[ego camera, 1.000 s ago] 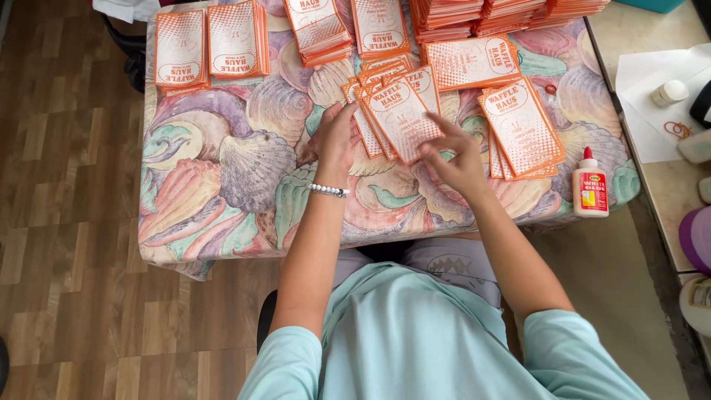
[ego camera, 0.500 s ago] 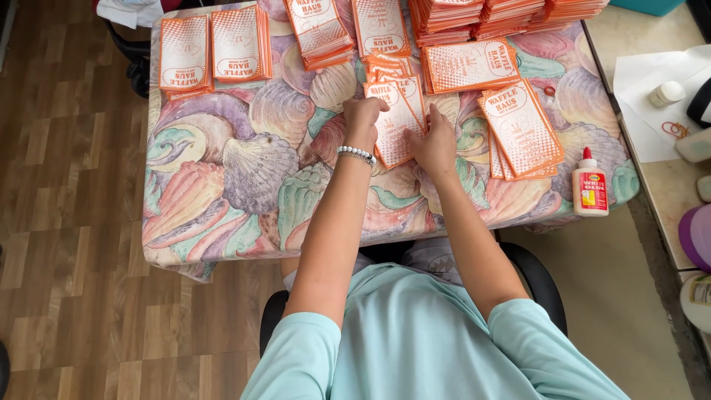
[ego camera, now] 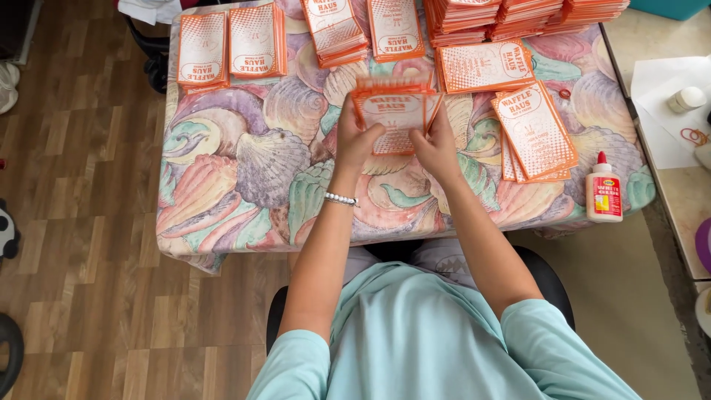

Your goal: Applying glue to the edges of paper bags and folding them to complete the assembly.

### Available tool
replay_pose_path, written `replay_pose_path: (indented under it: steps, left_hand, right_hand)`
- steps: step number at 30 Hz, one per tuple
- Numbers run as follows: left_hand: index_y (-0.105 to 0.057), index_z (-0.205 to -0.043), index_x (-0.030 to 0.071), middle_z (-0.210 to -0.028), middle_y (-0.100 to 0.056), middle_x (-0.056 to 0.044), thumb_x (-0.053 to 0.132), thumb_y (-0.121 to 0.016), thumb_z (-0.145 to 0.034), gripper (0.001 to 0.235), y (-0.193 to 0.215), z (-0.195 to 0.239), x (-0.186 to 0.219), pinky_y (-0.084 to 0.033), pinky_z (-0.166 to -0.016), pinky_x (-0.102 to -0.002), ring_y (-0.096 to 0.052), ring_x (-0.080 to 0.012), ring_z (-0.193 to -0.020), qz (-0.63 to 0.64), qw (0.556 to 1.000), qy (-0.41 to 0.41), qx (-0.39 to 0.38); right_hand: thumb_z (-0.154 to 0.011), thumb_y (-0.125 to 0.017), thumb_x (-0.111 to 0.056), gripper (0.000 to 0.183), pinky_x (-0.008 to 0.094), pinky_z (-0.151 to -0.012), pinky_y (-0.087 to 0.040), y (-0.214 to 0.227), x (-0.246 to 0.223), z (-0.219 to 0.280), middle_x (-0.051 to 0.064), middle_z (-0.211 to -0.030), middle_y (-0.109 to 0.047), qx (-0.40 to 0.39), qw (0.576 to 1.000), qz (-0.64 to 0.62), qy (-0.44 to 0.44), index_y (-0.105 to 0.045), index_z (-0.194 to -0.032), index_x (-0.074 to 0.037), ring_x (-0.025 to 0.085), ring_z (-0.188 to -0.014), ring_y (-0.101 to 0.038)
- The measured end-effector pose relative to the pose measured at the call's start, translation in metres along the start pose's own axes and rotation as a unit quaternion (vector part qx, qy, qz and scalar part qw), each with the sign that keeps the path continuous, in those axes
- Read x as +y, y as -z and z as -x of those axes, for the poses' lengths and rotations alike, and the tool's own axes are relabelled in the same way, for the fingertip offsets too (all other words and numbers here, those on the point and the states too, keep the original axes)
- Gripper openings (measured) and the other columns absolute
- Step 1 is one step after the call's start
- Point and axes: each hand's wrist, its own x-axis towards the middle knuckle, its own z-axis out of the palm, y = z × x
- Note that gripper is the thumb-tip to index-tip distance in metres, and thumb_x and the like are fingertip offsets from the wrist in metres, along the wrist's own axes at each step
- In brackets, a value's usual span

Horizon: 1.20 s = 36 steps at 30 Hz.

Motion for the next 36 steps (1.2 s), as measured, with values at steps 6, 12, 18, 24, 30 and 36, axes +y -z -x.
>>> replay_pose_path:
  steps: [6, 12, 18, 24, 30, 36]
  left_hand:
    - [-0.058, -0.135, 0.002, -0.111, -0.066, -0.019, -0.004, -0.063, -0.07, 0.065, -0.022, 0.007, -0.007, -0.051, -0.096, -0.05, -0.064, -0.0307, -0.11, -0.067, 0.997, -0.027, 0.027]
    - [-0.069, -0.118, 0.013, -0.098, -0.068, -0.007, 0.0, -0.062, -0.078, 0.042, -0.032, 0.019, 0.015, -0.053, -0.091, -0.036, -0.064, -0.0207, -0.09, -0.068, 0.995, 0.03, 0.067]
    - [-0.073, -0.116, 0.013, -0.092, -0.071, -0.004, 0.01, -0.073, -0.068, 0.048, 0.02, 0.005, 0.017, -0.054, -0.081, -0.034, -0.066, -0.0161, -0.087, -0.144, 0.984, 0.093, 0.05]
    - [-0.066, -0.107, 0.015, -0.105, -0.075, -0.01, 0.019, -0.058, -0.068, 0.04, 0.097, -0.031, 0.038, -0.051, -0.077, -0.043, -0.069, -0.036, -0.094, -0.494, 0.834, 0.239, -0.057]
    - [-0.05, -0.143, 0.006, -0.141, -0.045, -0.019, 0.003, -0.082, -0.074, 0.075, 0.057, -0.002, 0.013, -0.035, -0.111, -0.07, -0.046, -0.0425, -0.133, -0.669, 0.738, 0.08, 0.033]
    - [-0.049, -0.143, 0.004, -0.13, -0.067, -0.022, 0.043, -0.071, -0.09, 0.069, -0.154, 0.021, 0.007, -0.038, -0.115, -0.062, -0.061, -0.0453, -0.126, -0.322, 0.927, 0.141, -0.133]
  right_hand:
    - [-0.082, -0.049, 0.016, 0.063, 0.053, -0.108, -0.047, -0.01, -0.001, 0.007, 0.023, -0.13, -0.062, 0.028, 1.0, -0.002, 0.0, -0.045, -0.142, -0.002, 0.029, -0.128, -0.056]
    - [-0.084, -0.05, 0.011, 0.051, 0.056, -0.106, -0.044, -0.017, -0.008, 0.015, 0.023, -0.121, -0.061, 0.032, 0.997, 0.065, -0.027, -0.048, -0.134, -0.001, 0.033, -0.123, -0.056]
    - [-0.092, -0.07, 0.0, 0.08, 0.061, -0.114, -0.038, 0.021, -0.074, 0.011, 0.025, -0.134, -0.061, -0.025, 0.996, 0.083, -0.023, -0.031, -0.161, -0.011, 0.044, -0.133, -0.055]
    - [-0.103, -0.076, -0.049, 0.081, 0.055, -0.096, -0.045, 0.226, -0.047, -0.001, 0.025, -0.139, -0.057, 0.14, 0.826, 0.522, -0.161, -0.039, -0.153, 0.002, 0.042, -0.125, -0.055]
    - [-0.091, -0.079, -0.056, 0.083, 0.058, -0.094, -0.051, 0.276, -0.013, 0.017, 0.024, -0.109, -0.074, 0.058, 0.807, 0.512, -0.287, -0.059, -0.142, 0.006, 0.044, -0.109, -0.068]
    - [-0.092, -0.073, -0.063, 0.07, 0.06, -0.094, -0.052, 0.267, 0.008, 0.01, 0.025, -0.117, -0.061, 0.034, 0.769, 0.554, -0.317, -0.068, -0.119, 0.002, 0.05, -0.112, -0.064]
